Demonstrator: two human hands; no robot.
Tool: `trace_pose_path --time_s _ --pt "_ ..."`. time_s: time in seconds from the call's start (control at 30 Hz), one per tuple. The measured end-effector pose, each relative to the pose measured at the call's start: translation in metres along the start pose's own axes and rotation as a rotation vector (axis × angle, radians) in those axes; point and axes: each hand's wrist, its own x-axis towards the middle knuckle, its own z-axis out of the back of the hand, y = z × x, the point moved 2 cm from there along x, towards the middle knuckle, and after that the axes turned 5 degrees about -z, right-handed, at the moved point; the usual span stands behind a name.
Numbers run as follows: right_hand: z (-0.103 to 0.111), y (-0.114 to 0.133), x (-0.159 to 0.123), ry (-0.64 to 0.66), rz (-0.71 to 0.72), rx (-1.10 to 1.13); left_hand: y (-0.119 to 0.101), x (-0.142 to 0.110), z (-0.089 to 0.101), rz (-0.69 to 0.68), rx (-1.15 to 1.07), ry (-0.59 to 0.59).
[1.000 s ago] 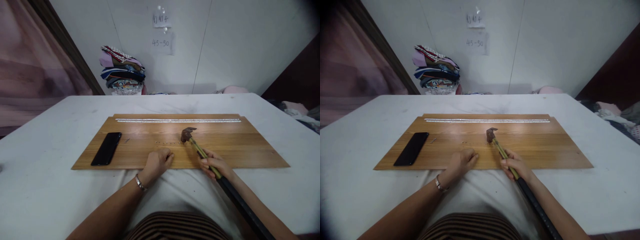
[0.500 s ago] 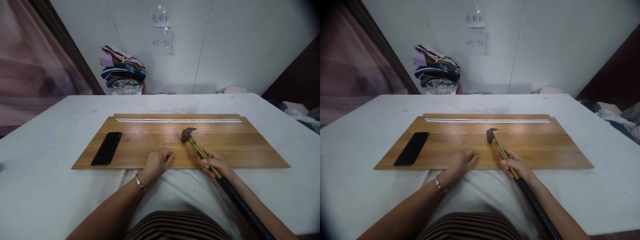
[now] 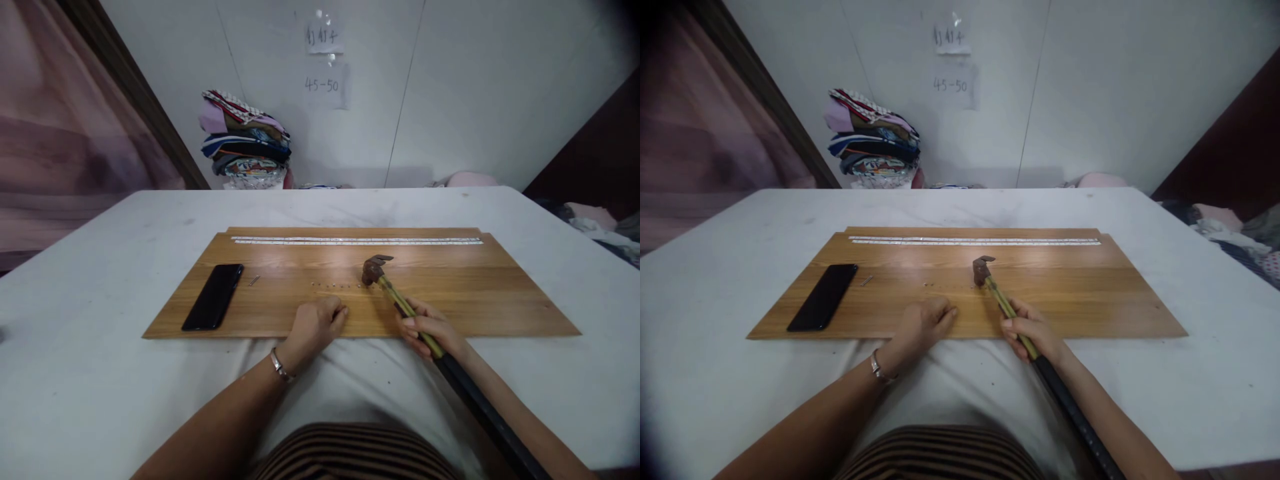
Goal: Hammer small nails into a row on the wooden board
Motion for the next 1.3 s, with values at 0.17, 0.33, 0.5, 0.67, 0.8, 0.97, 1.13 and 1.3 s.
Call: trace_pose_path --time_s 0.17,0.33,0.5,0.67,0.8,0.97,1.13,1.3 --pt "0.0011 -0.0007 0.0003 0.003 -0.008 -0.016 0.0001 -0.0003 -0.0005 0.000 -0.015 -0.005" --pt "0.0006 -0.0010 0.0003 0.001 -0.018 -0.015 -0.0012 -0.0006 0.0012 -0.001 -0.008 -0.006" --pt "0.0005 -0.0004 -0.0001 -0.020 0.002 0.016 -0.0001 -0.0003 0.0000 0.004 -0.016 -0.003" --pt "0.0005 -0.0012 0.0004 -0.021 -0.016 0.026 0.0000 -0.0001 -0.0005 0.010 0.003 0.002" --pt "0.0011 -0.0025 0.0012 -0.021 -0.035 0.014 -0.0004 -0.0004 0.0000 0.004 0.010 0.000" --pt "0.0015 -0.0019 0.0004 -0.018 -0.006 0.016 0.0007 -0.0004 -0.0011 -0.012 -0.021 -0.011" --pt "0.0000 -0.0015 0.0003 -0.025 -0.002 0.031 -0.0001 0.0001 -0.0002 0.011 -0.012 0.005" --pt "-0.0008 -0.0024 0.0016 -0.013 -0.017 0.012 0.0001 0.0002 -0.0005 0.004 -0.006 0.014"
